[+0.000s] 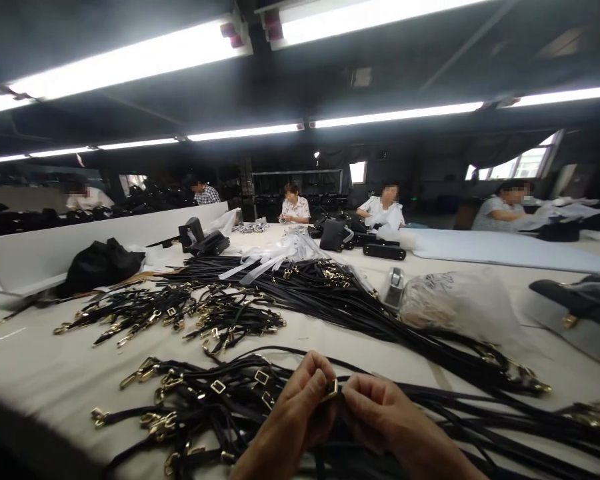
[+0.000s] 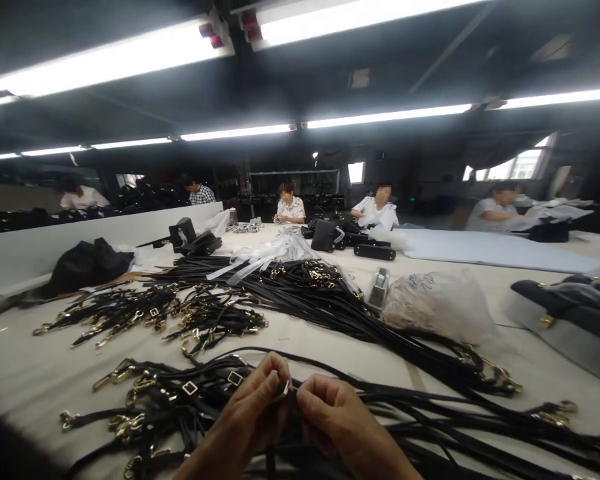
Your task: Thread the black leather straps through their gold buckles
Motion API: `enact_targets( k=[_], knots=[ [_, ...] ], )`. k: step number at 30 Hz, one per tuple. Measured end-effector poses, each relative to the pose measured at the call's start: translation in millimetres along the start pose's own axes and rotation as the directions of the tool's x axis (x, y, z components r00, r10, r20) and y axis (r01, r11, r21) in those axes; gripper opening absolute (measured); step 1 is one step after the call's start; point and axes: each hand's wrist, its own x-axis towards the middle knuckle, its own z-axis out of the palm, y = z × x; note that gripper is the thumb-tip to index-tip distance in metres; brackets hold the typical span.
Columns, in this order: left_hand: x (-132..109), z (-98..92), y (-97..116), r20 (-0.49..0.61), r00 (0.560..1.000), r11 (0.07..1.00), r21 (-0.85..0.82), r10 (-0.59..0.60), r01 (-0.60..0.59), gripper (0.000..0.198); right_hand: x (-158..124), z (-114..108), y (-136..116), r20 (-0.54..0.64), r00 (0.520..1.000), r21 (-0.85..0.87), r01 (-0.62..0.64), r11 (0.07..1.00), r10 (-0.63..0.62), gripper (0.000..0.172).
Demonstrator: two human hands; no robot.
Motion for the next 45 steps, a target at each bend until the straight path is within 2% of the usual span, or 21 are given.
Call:
enact_targets(
  k=[4, 7, 12, 15, 18, 20, 21, 23, 25, 28, 31, 35, 39, 42, 45],
  knots=[
    [-2, 20.5, -17, -0.027, 0.999, 0.999, -0.035, 0.026, -0.027, 0.041, -25, -1, -1, -0.059, 0.998, 0.151, 0.001, 0.989, 0.008, 0.046],
    [-5, 29.1, -21, 0.041, 0.998, 0.997, -0.069, 0.046, -0.043, 0.042, -41, -7, -4, -0.064, 0.998, 0.296, -0.004, 0.955, 0.024, 0.041],
    [-9, 30.3, -28, 0.083, 0.995, 0.995, 0.086, 0.051, -0.058, 0.041, -56, -14, 0, -0.09, 0.996, 0.355, 0.032, 0.934, 0.0, 0.036],
    [-8, 34.7, -34, 0.117, 0.989, 0.976, 0.19, 0.087, -0.108, 0.037, -57, -14, 7, -0.185, 0.981, 0.236, 0.101, 0.966, -0.058, 0.045],
    [-8, 45.7, -38, 0.134, 0.982, 0.914, 0.365, 0.135, -0.175, 0.025, -56, -11, 14, -0.275, 0.939, -0.071, 0.194, 0.978, -0.206, 0.069],
    [-6, 52.9, -40, 0.102, 0.986, 0.859, 0.484, 0.133, -0.166, 0.016, -57, -9, 18, -0.322, 0.912, -0.203, 0.196, 0.96, -0.254, 0.063],
    [-5, 55.5, -42, 0.069, 0.99, 0.842, 0.521, 0.121, -0.139, 0.013, -58, -9, 19, -0.348, 0.905, -0.203, 0.181, 0.962, -0.243, 0.056],
    [-2, 58.0, -47, -0.008, 0.997, 0.843, 0.534, 0.077, -0.061, 0.015, -59, -10, 20, -0.402, 0.9, -0.063, 0.157, 0.986, -0.169, 0.051],
    [1, 57.4, -53, -0.057, 0.998, 0.864, 0.503, 0.013, 0.017, 0.02, -60, -12, 17, -0.425, 0.9, 0.173, 0.19, 0.966, -0.101, 0.055],
    [5, 54.2, -63, -0.046, 0.993, 0.896, 0.427, -0.109, 0.118, 0.028, -60, -19, 8, -0.413, 0.905, 0.462, 0.303, 0.833, -0.1, 0.054],
    [7, 51.7, -71, 0.001, 0.977, 0.908, 0.37, -0.214, 0.199, 0.032, -59, -27, -1, -0.383, 0.915, 0.614, 0.354, 0.705, -0.126, 0.046],
    [9, 49.2, -79, 0.03, 0.953, 0.907, 0.319, -0.3, 0.275, 0.044, -58, -36, -6, -0.316, 0.938, 0.74, 0.338, 0.582, -0.143, 0.042],
    [9, 48.6, -77, -0.002, 0.932, 0.873, 0.349, -0.362, 0.34, 0.029, -59, -42, -9, -0.304, 0.94, 0.792, 0.339, 0.507, -0.154, 0.034],
    [7, 52.0, -70, 0.092, 0.9, 0.864, 0.338, -0.426, 0.374, 0.031, -59, -43, -13, -0.304, 0.935, 0.803, 0.354, 0.479, -0.182, 0.033],
    [8, 55.2, -66, 0.211, 0.864, 0.883, 0.223, -0.458, 0.413, 0.03, -59, -42, -18, -0.264, 0.943, 0.817, 0.329, 0.473, -0.2, 0.032]
  ],
)
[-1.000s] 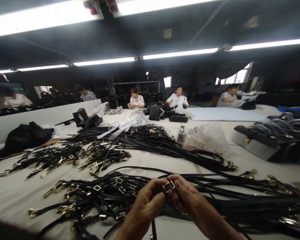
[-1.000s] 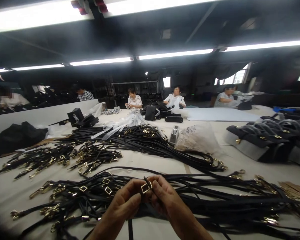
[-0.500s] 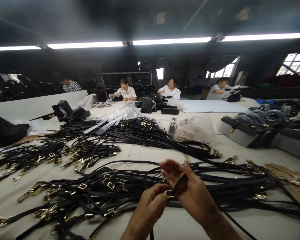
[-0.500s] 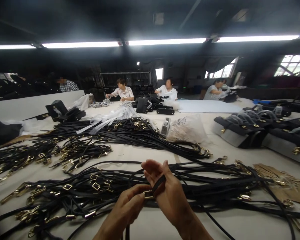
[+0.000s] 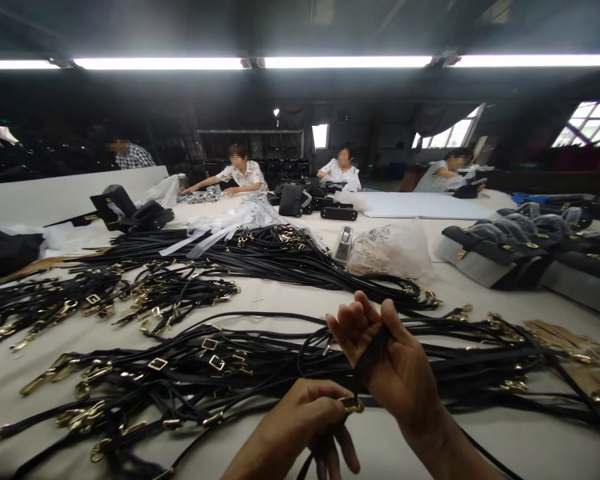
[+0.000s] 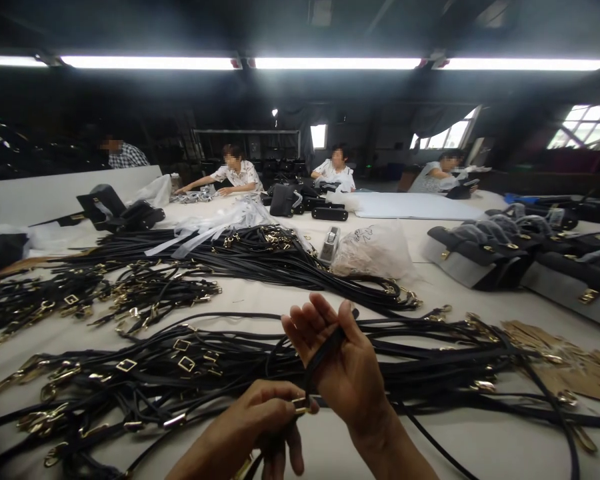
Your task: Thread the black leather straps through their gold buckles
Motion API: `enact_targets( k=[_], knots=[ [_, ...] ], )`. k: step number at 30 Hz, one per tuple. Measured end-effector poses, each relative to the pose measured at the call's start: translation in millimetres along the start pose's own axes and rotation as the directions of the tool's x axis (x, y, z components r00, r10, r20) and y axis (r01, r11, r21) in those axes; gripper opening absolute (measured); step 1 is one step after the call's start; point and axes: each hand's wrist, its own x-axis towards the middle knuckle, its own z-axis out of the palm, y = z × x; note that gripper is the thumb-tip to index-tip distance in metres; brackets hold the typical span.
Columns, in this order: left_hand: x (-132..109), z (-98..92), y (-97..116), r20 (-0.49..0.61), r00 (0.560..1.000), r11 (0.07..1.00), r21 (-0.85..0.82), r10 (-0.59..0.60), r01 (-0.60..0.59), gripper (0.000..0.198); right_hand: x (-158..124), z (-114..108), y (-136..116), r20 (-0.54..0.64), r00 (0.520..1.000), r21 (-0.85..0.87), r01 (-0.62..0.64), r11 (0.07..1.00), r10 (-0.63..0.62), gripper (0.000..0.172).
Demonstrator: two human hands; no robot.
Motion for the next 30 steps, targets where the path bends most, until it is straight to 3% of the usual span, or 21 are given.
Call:
enact_targets(
  k=[2, 4, 7, 11, 14, 18, 20, 24, 30],
  knots=[
    [1, -1.2, 0, -0.021, 1.0, 0.997, -0.082, -0.001, -0.001, 0.023, 0, 2, -3, 0.013, 1.0, -0.015, -0.015, 1.0, 0.015, 0.032],
    [1, -4.7, 0, -0.121, 0.992, 0.992, -0.122, 0.029, -0.044, 0.024, -1, 1, -7, -0.002, 1.0, -0.069, 0.003, 0.998, -0.003, 0.033],
    [-4, -10.1, 1, -0.258, 0.959, 0.988, -0.066, 0.119, -0.141, 0.027, -7, -9, -11, -0.035, 0.998, -0.249, 0.048, 0.967, -0.058, 0.042],
    [-9, -11.2, 2, -0.295, 0.942, 0.987, 0.056, 0.16, -0.15, 0.022, -21, -30, -2, -0.12, 0.993, -0.554, -0.082, 0.829, 0.017, 0.031],
    [-6, -9.9, -1, -0.322, 0.936, 0.988, 0.104, 0.142, -0.115, 0.019, -31, -38, 10, -0.204, 0.979, -0.666, -0.153, 0.73, 0.019, 0.022],
    [-2, -8.5, -5, -0.338, 0.93, 0.982, 0.161, 0.146, -0.096, 0.015, -37, -40, 21, -0.274, 0.959, -0.712, -0.155, 0.684, -0.067, 0.027],
    [-3, -7.3, -6, -0.37, 0.906, 0.961, 0.25, 0.205, -0.116, 0.014, -38, -40, 24, -0.309, 0.945, -0.727, -0.162, 0.668, -0.107, 0.029],
    [-8, -2.6, -5, -0.405, 0.84, 0.88, 0.446, 0.361, -0.163, 0.014, -39, -41, 30, -0.285, 0.951, -0.775, -0.156, 0.613, -0.119, 0.027],
    [-13, 4.5, -1, -0.417, 0.817, 0.83, 0.542, 0.399, -0.129, 0.016, -39, -48, 39, -0.297, 0.941, -0.804, -0.153, 0.574, -0.166, 0.029]
  ],
)
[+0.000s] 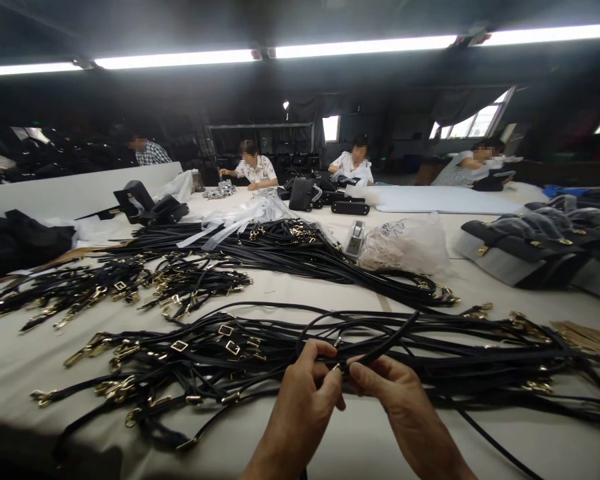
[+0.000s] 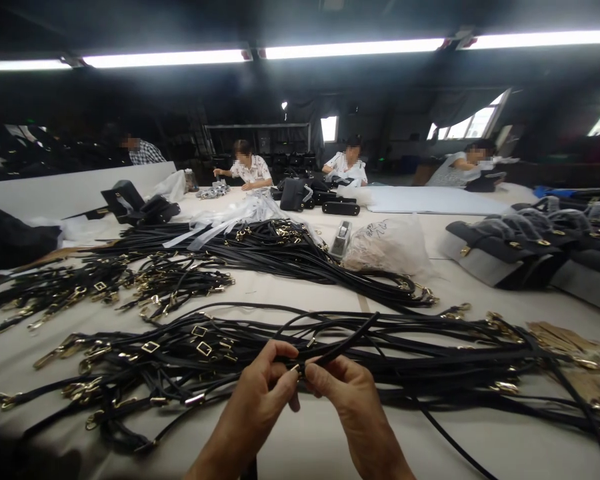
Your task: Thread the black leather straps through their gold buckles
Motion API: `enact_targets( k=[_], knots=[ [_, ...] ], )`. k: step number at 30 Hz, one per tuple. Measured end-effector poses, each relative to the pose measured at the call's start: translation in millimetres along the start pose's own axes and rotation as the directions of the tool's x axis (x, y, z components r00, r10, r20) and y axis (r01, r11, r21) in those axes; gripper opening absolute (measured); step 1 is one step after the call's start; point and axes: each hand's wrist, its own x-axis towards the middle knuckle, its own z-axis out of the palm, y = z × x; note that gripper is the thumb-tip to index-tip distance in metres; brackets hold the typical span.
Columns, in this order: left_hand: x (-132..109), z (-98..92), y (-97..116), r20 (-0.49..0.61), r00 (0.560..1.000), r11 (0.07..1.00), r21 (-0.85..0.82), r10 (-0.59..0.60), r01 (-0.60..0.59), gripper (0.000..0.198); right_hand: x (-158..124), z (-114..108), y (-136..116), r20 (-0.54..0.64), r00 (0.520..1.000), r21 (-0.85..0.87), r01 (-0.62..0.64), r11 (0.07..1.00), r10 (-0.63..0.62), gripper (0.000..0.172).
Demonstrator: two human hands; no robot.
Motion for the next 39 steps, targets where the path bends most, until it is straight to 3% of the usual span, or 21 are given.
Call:
enact_targets(
  k=[5, 9, 11, 13, 15, 17, 20, 22, 24, 26, 30, 35, 37, 39],
  knots=[
    [-1, -1.6, 5, -0.015, 1.0, 0.999, 0.036, -0.01, 0.01, 0.019, -4, 4, 4, -0.058, 0.998, 0.041, -0.037, 0.998, 0.04, 0.033],
    [-2, 1.5, -2, -0.043, 0.999, 0.997, 0.078, 0.028, -0.025, 0.022, -10, 17, 10, -0.183, 0.983, 0.053, -0.022, 0.998, 0.031, 0.036],
    [-2, 4.4, -9, -0.09, 0.994, 0.994, 0.094, 0.068, -0.059, 0.022, -15, 23, 16, -0.227, 0.971, -0.049, 0.061, 0.997, -0.071, 0.032],
    [-2, 6.1, -15, -0.146, 0.984, 0.992, 0.099, 0.098, -0.084, 0.021, -20, 26, 22, -0.211, 0.945, -0.195, 0.211, 0.958, -0.251, 0.025],
    [-3, 5.0, -19, -0.15, 0.984, 0.995, 0.036, 0.096, -0.091, 0.02, -23, 22, 22, -0.126, 0.906, -0.311, 0.35, 0.883, -0.403, 0.02],
    [-4, 1.6, -20, -0.064, 0.995, 0.991, -0.106, 0.073, -0.079, 0.024, -21, 14, 17, 0.006, 0.894, -0.382, 0.417, 0.825, -0.449, 0.018],
    [-4, -3.4, -19, 0.14, 0.987, 0.94, -0.341, 0.078, -0.026, 0.027, -11, 0, 1, 0.178, 0.89, -0.423, 0.455, 0.783, -0.421, 0.013],
    [-4, -4.9, -18, 0.246, 0.966, 0.905, -0.425, 0.079, 0.035, 0.028, -4, -4, -9, 0.25, 0.899, -0.402, 0.434, 0.806, -0.36, 0.024],
    [-5, -5.9, -16, 0.32, 0.946, 0.898, -0.431, 0.058, 0.091, 0.029, 1, -3, -14, 0.325, 0.911, -0.378, 0.372, 0.847, -0.255, 0.039],
    [-6, -7.8, -13, 0.374, 0.927, 0.911, -0.393, 0.031, 0.128, 0.028, 2, 2, -13, 0.366, 0.912, -0.397, 0.332, 0.856, -0.184, 0.041],
    [-4, -13.2, -11, 0.368, 0.93, 0.861, -0.475, 0.005, 0.184, 0.03, 1, 17, 1, 0.312, 0.923, -0.36, 0.334, 0.871, -0.225, 0.038],
    [0, -14.2, -21, 0.379, 0.925, 0.738, -0.63, 0.02, 0.242, 0.032, 0, 34, 22, 0.221, 0.958, 0.013, 0.186, 0.982, -0.184, 0.045],
    [-1, -15.3, -23, 0.375, 0.926, 0.773, -0.601, 0.045, 0.206, 0.028, 2, 34, 28, 0.171, 0.971, 0.088, 0.155, 0.984, -0.168, 0.047],
    [-2, -18.2, -24, 0.291, 0.954, 0.852, -0.515, 0.076, 0.089, 0.024, 6, 30, 31, 0.14, 0.98, 0.076, 0.133, 0.988, -0.143, 0.045]
  ],
)
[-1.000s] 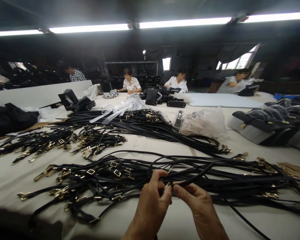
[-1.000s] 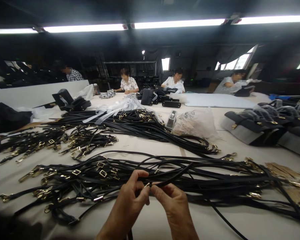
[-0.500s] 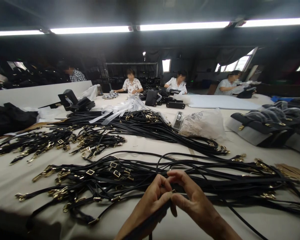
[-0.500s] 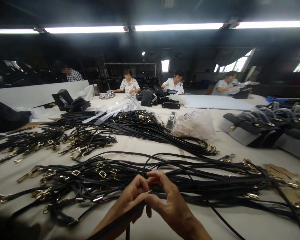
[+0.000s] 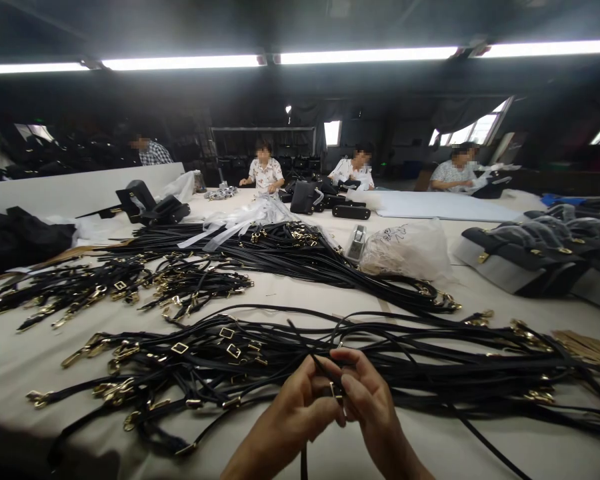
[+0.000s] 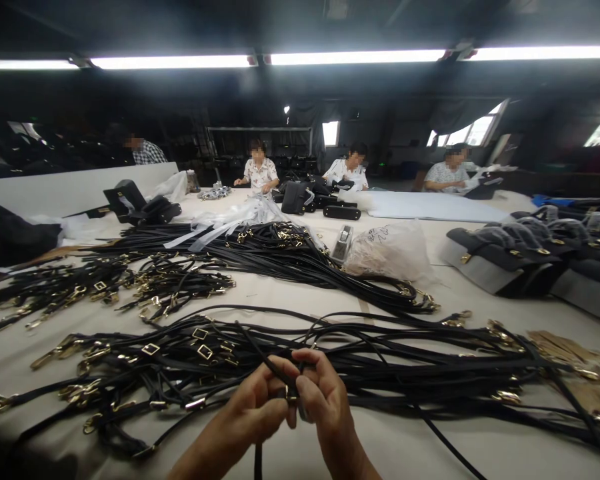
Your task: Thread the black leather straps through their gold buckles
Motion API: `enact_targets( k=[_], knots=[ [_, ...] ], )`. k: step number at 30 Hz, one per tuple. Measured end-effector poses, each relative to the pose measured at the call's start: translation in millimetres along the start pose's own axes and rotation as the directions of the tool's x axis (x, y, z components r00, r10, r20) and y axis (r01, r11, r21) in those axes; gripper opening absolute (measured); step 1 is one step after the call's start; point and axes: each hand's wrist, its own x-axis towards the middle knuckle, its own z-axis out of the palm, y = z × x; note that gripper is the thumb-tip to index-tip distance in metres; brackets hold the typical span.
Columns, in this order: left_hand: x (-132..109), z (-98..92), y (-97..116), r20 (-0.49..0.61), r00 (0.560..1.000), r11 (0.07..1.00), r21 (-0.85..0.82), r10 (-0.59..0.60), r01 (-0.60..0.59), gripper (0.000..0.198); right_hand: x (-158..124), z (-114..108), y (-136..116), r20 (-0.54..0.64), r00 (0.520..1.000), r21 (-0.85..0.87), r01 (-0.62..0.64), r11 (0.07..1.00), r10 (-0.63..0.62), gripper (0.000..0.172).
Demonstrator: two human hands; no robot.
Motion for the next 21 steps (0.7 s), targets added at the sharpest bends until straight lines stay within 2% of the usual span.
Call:
enact_targets(
  k=[3, 5, 8, 12, 14, 16, 19, 21],
  knots=[
    [-2, -4.2, 3, -0.13, 0.983, 0.973, 0.209, 0.128, -0.099, 0.021, 5, -7, -10, -0.003, 0.999, -0.221, 0.031, 0.975, -0.032, 0.039],
    [-3, -5.2, 5, -0.149, 0.978, 0.962, 0.252, 0.147, -0.106, 0.022, 10, -6, -26, 0.06, 0.996, -0.345, 0.089, 0.935, -0.073, 0.04],
    [-3, -1.1, 8, -0.161, 0.983, 0.963, 0.265, 0.092, -0.047, 0.019, 17, 8, -59, 0.209, 0.978, -0.333, 0.091, 0.939, -0.02, 0.05],
    [-4, 7.6, 12, -0.196, 0.981, 0.962, 0.27, 0.001, 0.053, 0.009, 28, 34, -91, 0.354, 0.92, -0.25, -0.078, 0.965, 0.166, 0.055],
    [-6, 7.5, 13, -0.209, 0.978, 0.967, 0.249, 0.006, 0.047, 0.009, 31, 38, -98, 0.367, 0.907, -0.23, -0.125, 0.965, 0.205, 0.051],
    [-9, 2.9, 13, -0.253, 0.967, 0.972, 0.233, 0.032, 0.029, 0.01, 32, 34, -101, 0.341, 0.916, -0.248, -0.13, 0.96, 0.212, 0.046],
    [-16, -8.0, 9, -0.343, 0.937, 0.964, 0.265, 0.067, 0.028, 0.012, 30, 16, -98, 0.278, 0.948, -0.411, -0.028, 0.911, 0.154, 0.041],
    [-21, -13.1, 8, -0.369, 0.926, 0.951, 0.306, 0.079, 0.041, 0.013, 27, 4, -93, 0.289, 0.946, -0.508, 0.022, 0.861, 0.146, 0.037]
  ],
)
